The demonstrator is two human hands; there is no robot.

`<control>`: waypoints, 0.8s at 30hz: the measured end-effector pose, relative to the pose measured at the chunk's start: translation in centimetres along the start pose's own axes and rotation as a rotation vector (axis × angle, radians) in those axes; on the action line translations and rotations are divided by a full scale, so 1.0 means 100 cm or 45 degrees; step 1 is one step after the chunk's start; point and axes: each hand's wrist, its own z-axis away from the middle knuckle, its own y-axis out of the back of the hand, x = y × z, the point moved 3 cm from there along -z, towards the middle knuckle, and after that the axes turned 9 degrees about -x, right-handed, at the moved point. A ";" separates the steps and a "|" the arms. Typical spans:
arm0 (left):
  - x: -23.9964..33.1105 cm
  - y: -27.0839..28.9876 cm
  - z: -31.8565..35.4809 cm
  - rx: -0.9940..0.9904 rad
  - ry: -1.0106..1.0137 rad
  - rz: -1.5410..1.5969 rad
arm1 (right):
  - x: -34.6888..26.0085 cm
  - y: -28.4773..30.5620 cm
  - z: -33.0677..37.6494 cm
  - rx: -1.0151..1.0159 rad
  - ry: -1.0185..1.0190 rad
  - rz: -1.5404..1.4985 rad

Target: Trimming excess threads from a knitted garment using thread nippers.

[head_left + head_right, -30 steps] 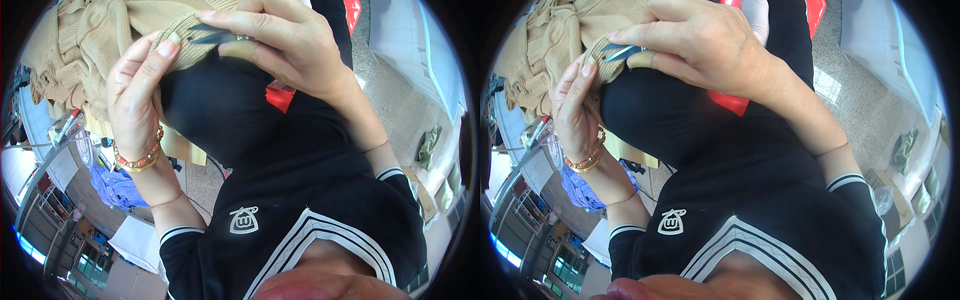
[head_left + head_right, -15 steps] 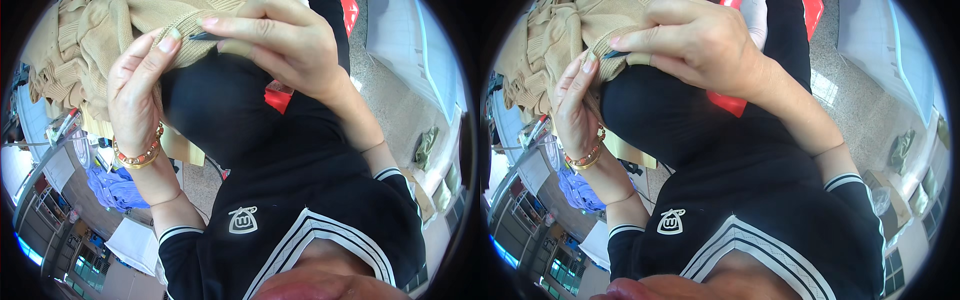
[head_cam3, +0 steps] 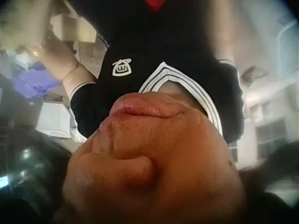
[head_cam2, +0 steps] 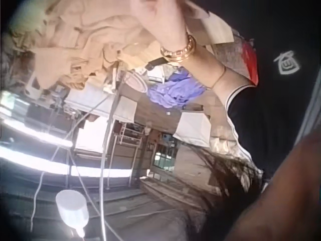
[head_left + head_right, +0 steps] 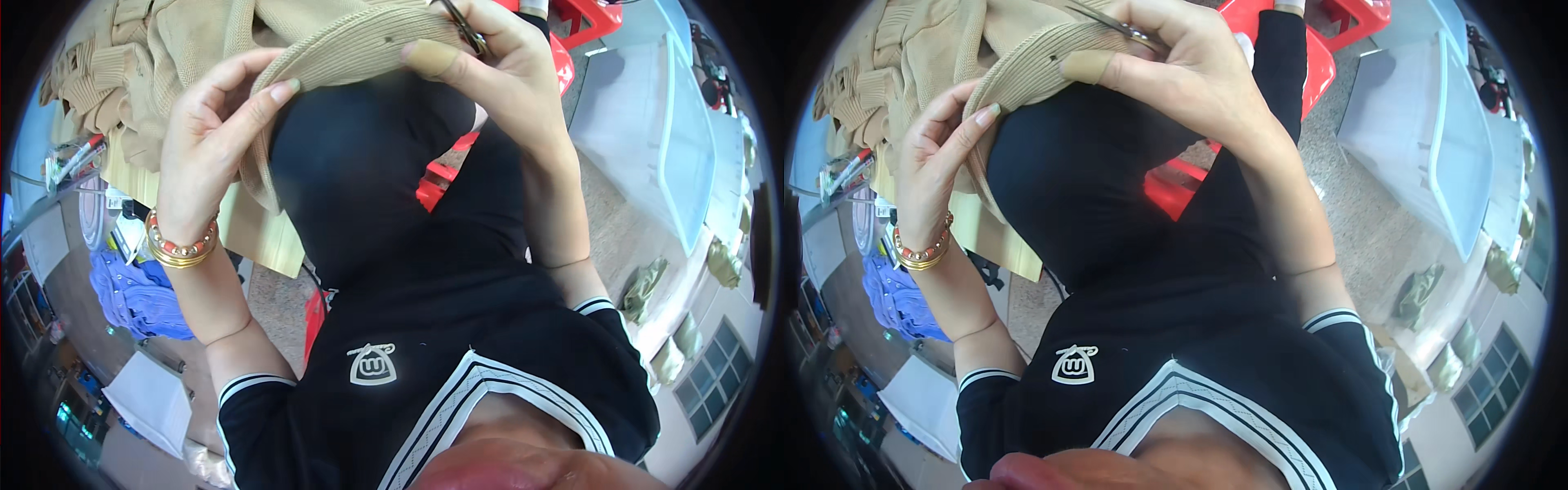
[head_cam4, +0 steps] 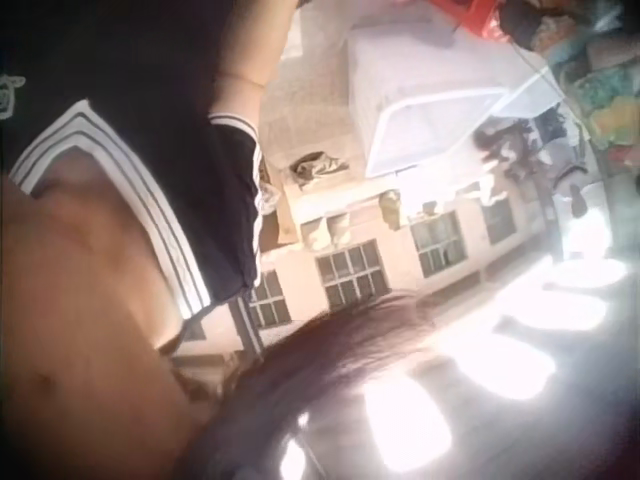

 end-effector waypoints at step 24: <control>0.023 -0.035 -0.004 0.162 -0.098 0.470 | -0.002 -0.006 -0.002 -0.155 0.517 0.918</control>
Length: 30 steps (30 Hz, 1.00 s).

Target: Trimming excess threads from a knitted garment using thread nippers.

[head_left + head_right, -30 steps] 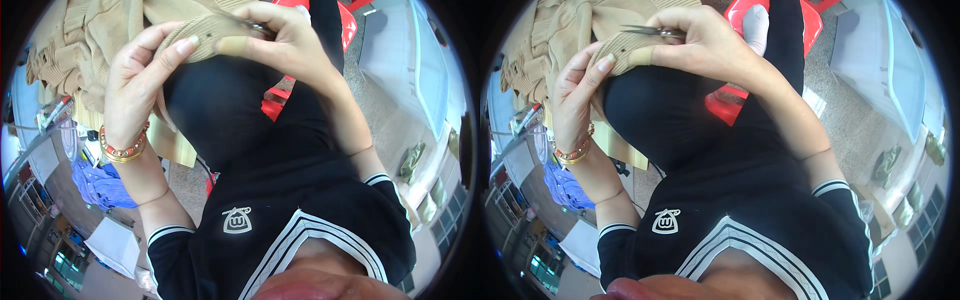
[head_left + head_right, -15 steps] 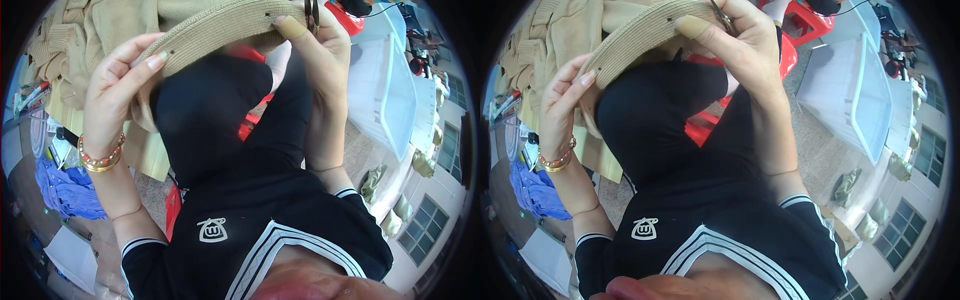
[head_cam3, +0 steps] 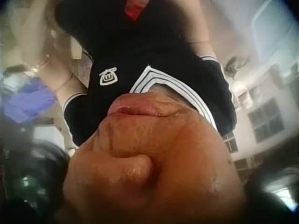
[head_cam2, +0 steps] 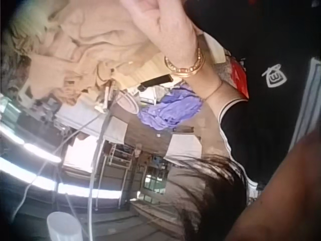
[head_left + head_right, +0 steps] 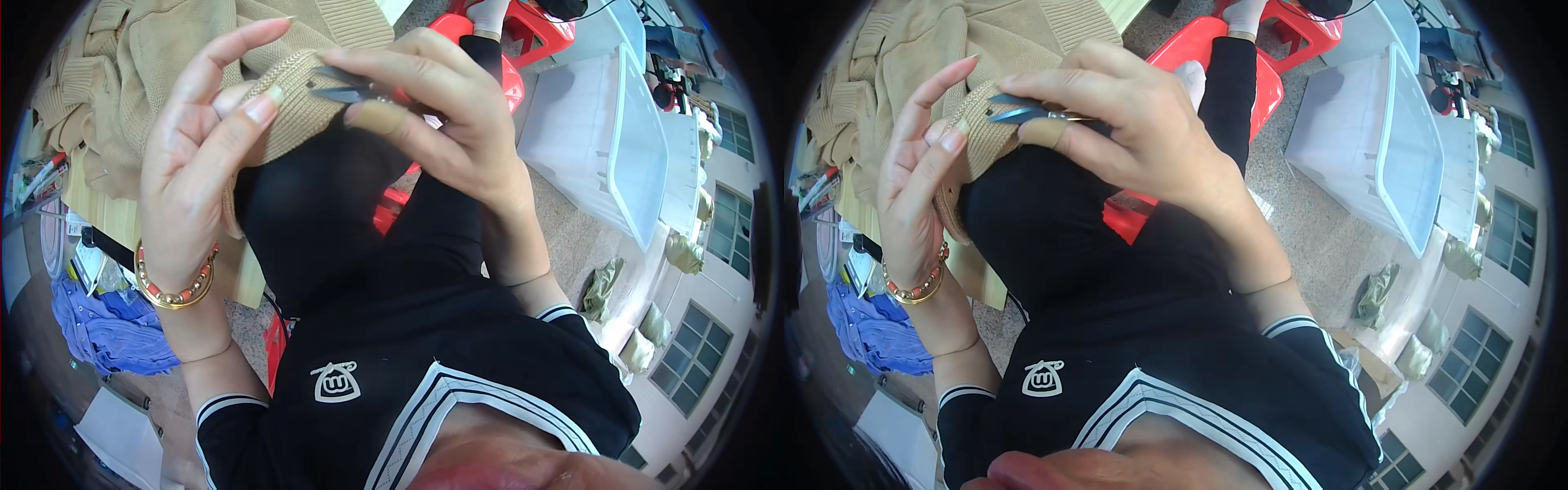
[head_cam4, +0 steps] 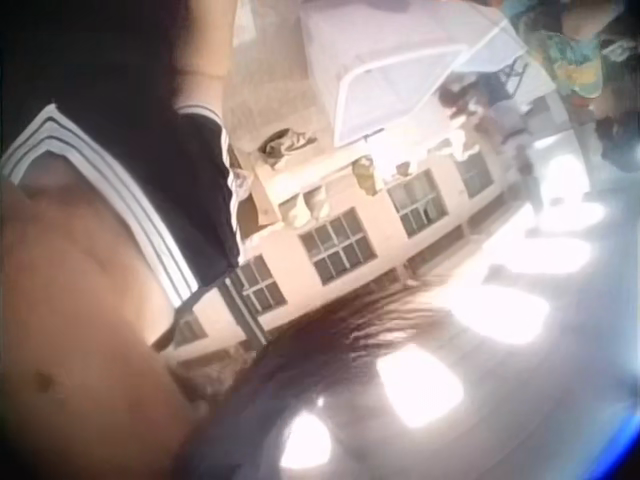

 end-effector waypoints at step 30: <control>-0.021 0.050 0.040 0.016 0.062 -0.711 | -0.003 -0.012 -0.009 0.025 -0.153 -0.188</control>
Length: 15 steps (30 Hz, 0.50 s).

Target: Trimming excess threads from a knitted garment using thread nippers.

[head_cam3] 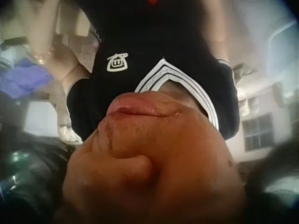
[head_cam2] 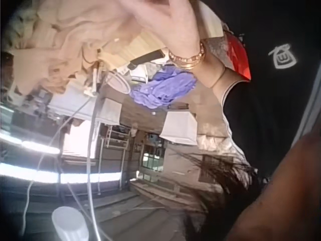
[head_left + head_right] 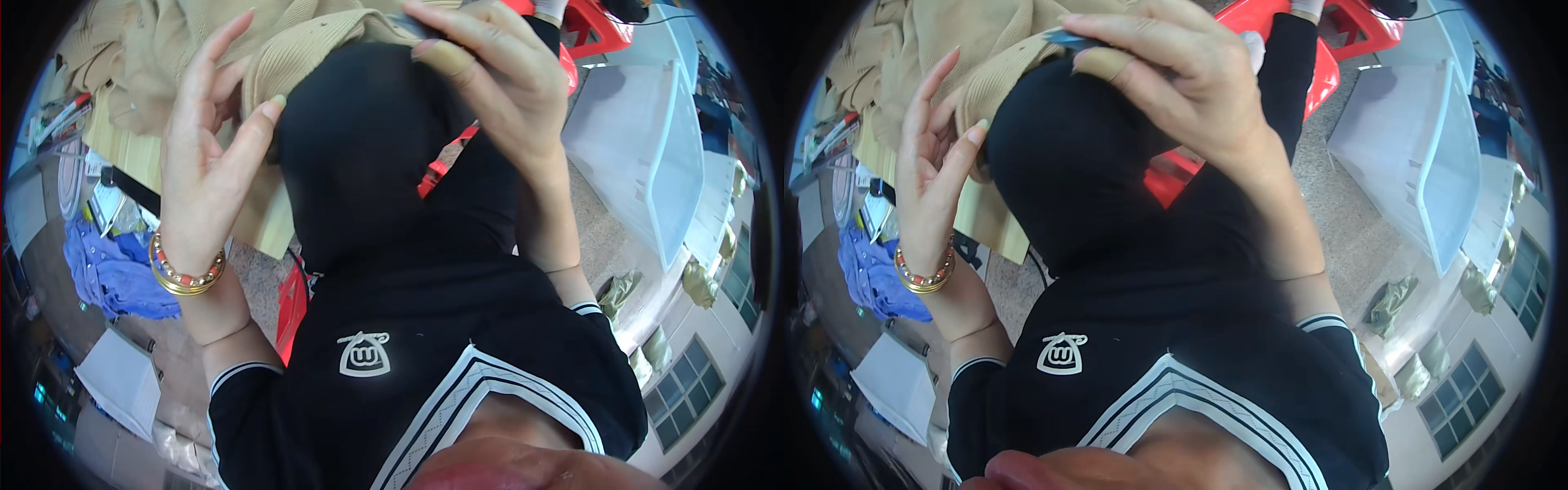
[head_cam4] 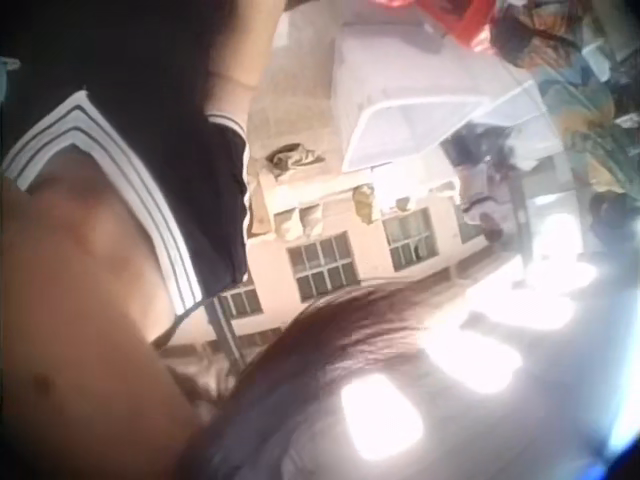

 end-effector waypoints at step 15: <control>-0.036 -0.012 0.040 0.527 0.121 -0.448 | -0.007 -0.012 -0.003 -0.063 0.015 0.077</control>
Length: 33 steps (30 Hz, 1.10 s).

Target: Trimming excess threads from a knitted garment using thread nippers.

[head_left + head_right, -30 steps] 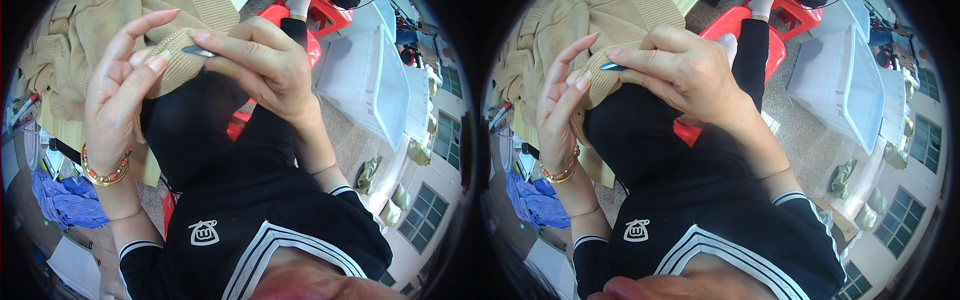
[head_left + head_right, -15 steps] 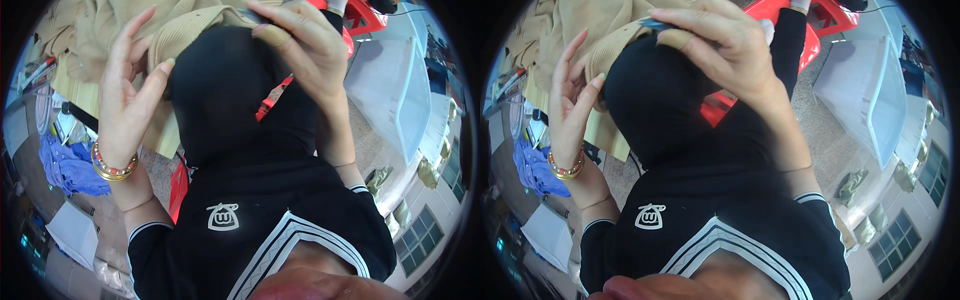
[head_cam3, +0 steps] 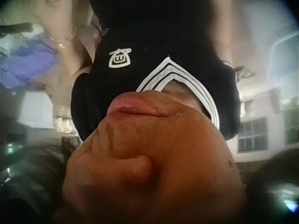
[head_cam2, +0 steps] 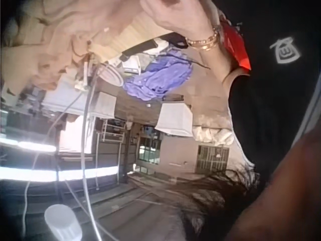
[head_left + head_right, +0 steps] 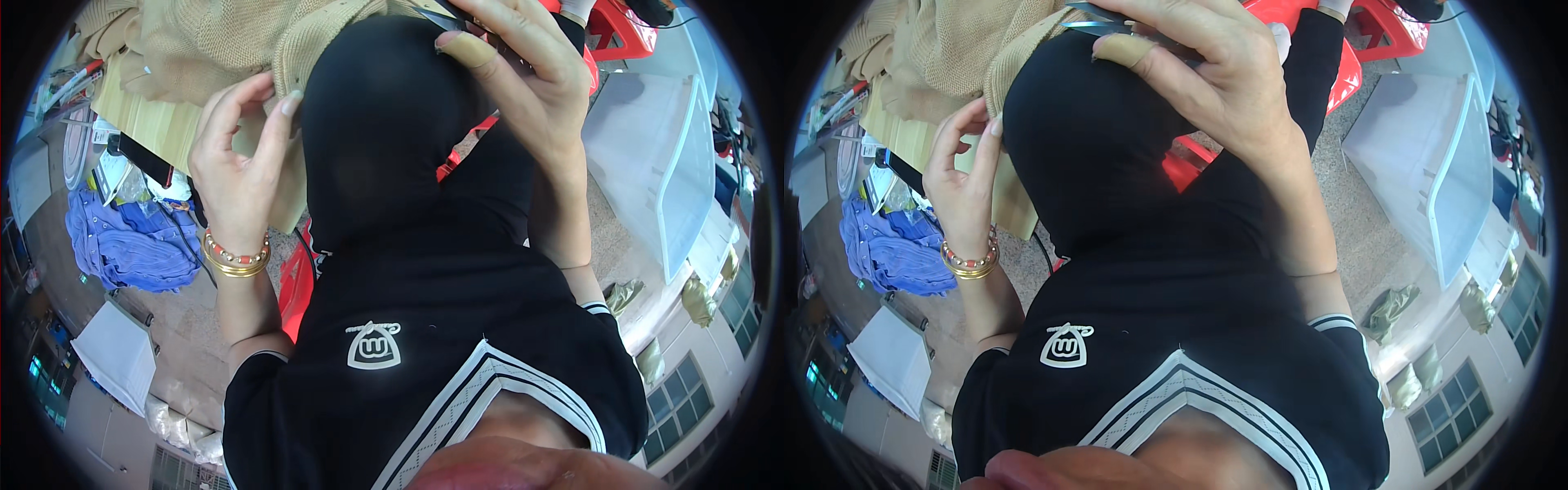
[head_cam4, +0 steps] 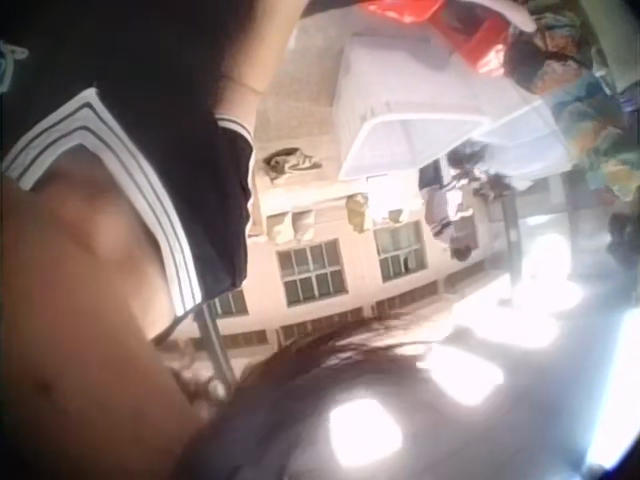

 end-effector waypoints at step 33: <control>0.076 0.010 -0.056 -0.309 -0.175 0.503 | 0.001 -0.008 0.022 0.268 0.383 0.459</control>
